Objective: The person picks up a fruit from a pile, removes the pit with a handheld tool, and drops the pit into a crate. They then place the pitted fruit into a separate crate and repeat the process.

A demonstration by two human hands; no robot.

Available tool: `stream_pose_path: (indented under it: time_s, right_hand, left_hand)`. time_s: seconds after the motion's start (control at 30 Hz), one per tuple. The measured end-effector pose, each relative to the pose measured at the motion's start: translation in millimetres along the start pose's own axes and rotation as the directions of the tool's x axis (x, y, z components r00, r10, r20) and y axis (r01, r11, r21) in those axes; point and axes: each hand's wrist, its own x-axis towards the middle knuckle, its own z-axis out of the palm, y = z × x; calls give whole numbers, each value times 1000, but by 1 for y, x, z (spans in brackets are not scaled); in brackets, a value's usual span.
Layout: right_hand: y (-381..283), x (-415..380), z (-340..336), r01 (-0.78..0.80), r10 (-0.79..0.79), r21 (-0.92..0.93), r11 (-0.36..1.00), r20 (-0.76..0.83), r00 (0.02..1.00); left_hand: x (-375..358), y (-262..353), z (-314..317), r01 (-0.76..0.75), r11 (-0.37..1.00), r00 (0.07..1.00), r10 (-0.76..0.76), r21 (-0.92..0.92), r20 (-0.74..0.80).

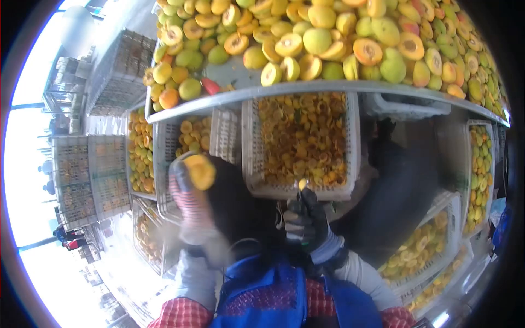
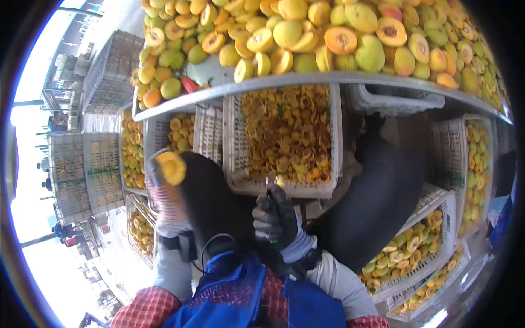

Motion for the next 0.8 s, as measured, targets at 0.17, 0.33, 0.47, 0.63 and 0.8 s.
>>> stream_pose_path:
  time_s: [0.17, 0.33, 0.47, 0.63, 0.8]
  right_hand:
    - [-13, 10, -7, 7, -10, -135, 991, -20, 1000]
    - [-20, 15, -15, 113, -233, -276, 954, -451, 861]
    - [-17, 21, 21, 123, -399, -452, 883, -587, 704]
    - [-23, 24, 24, 107, -439, -532, 840, -551, 710]
    - [-29, 22, 36, 92, -431, -542, 836, -544, 720]
  left_hand:
    - [103, 14, -36, -325, 40, 944, 79, 945, 321]
    - [140, 62, 99, -496, 287, 868, 180, 820, 462]
    - [214, 21, 164, -563, 68, 826, 57, 824, 560]
    - [233, -3, 165, -626, 185, 774, 34, 757, 632]
    - [156, 13, 129, -312, 821, 802, -43, 478, 596]
